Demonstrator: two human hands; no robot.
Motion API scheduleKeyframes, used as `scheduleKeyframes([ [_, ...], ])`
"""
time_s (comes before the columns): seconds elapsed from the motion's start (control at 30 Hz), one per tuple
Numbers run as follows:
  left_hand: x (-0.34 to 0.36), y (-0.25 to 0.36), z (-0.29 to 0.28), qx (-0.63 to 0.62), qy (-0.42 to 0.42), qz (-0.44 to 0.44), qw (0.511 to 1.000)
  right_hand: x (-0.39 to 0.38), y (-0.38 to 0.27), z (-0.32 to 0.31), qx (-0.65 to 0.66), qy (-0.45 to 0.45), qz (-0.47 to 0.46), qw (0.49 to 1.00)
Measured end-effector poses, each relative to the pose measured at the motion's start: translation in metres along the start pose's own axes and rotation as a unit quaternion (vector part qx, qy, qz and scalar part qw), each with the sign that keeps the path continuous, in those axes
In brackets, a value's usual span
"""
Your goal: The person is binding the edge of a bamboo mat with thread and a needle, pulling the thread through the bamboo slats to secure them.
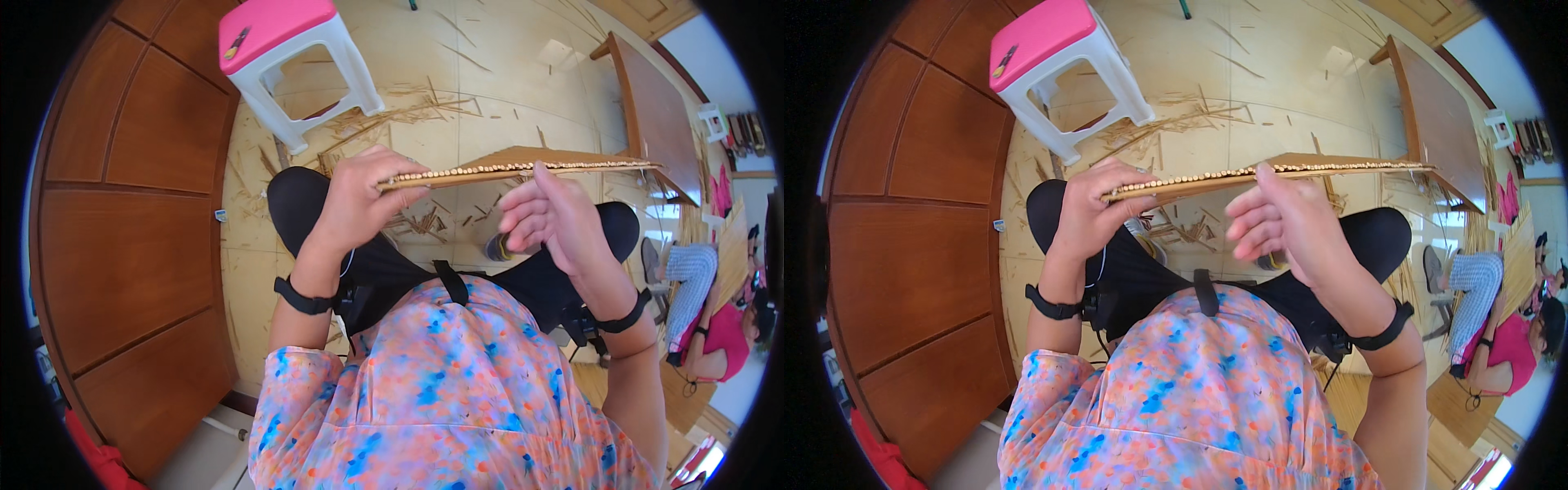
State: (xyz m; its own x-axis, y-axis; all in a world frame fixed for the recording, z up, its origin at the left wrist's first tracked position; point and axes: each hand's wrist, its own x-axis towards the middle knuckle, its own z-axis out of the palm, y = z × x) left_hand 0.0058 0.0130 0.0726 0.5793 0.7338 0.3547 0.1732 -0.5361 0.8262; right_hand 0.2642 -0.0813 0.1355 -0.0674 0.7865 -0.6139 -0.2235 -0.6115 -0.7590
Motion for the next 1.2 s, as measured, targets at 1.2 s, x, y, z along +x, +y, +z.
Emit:
scheduleKeyframes([
  [1.2, -0.002, -0.050, -0.055, -0.103, 0.016, -0.344, 0.933, 0.148, -0.066, 0.065, -0.658, 0.067, -0.465, 0.588],
])
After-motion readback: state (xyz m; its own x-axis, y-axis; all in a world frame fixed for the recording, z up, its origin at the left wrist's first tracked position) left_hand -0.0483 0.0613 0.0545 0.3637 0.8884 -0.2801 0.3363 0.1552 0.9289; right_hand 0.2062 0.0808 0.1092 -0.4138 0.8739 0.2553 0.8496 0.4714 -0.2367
